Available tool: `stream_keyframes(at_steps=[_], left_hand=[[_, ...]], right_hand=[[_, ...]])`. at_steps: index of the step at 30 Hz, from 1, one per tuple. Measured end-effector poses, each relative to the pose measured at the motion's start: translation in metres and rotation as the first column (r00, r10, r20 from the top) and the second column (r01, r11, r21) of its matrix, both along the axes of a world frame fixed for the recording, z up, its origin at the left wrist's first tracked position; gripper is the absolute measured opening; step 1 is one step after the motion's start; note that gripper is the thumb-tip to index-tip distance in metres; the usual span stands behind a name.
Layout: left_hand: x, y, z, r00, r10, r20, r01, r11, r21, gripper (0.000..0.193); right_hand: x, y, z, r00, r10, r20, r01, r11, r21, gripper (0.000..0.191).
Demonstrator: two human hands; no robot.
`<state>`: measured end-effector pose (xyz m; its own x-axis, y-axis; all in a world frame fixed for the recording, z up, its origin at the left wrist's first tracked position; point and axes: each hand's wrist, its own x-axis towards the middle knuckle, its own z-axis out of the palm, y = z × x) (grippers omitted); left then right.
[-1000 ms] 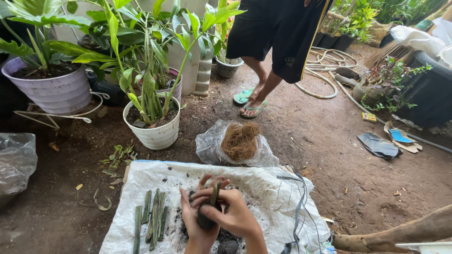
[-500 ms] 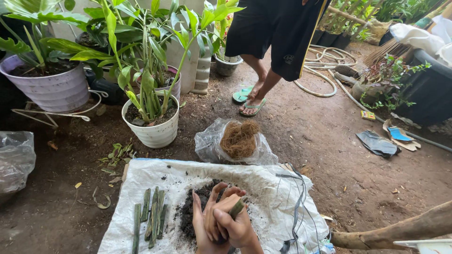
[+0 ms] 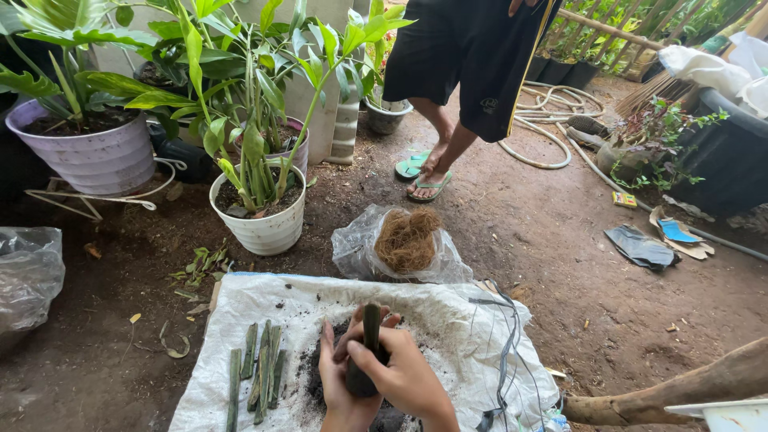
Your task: The person wraps dark soil by hand around the base of green stem cuttings, molding soil balls over the cut ends on a tarp and setting finished cuttings aside with a pile of prepared cuttings nearby.
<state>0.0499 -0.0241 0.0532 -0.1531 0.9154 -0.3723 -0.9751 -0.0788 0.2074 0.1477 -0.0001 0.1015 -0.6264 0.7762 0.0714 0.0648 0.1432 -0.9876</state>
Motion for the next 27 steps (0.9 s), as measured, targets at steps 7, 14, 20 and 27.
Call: stream_keyframes(at_steps=[7,14,20,27], left_hand=[[0.005,0.010,-0.043,0.977,-0.210,0.027,0.184,0.907,0.380,0.081],[0.004,0.009,-0.062,0.980,-0.187,0.073,0.177,0.976,0.123,0.079],[-0.004,0.016,-0.048,0.993,-0.091,0.081,0.080,0.989,0.127,0.075],[-0.005,0.006,-0.009,0.999,0.017,-0.050,-0.011,0.994,0.107,0.070]], right_hand=[[0.003,0.019,-0.023,0.870,0.320,-0.374,-0.230,0.936,0.267,0.032],[-0.005,0.020,-0.073,0.841,0.168,-0.515,-0.233,0.970,-0.064,0.053],[-0.021,0.018,-0.059,0.866,-0.074,-0.495,0.041,0.996,-0.077,0.051],[-0.024,0.004,-0.033,0.929,0.003,-0.370,0.117,0.946,0.302,0.039]])
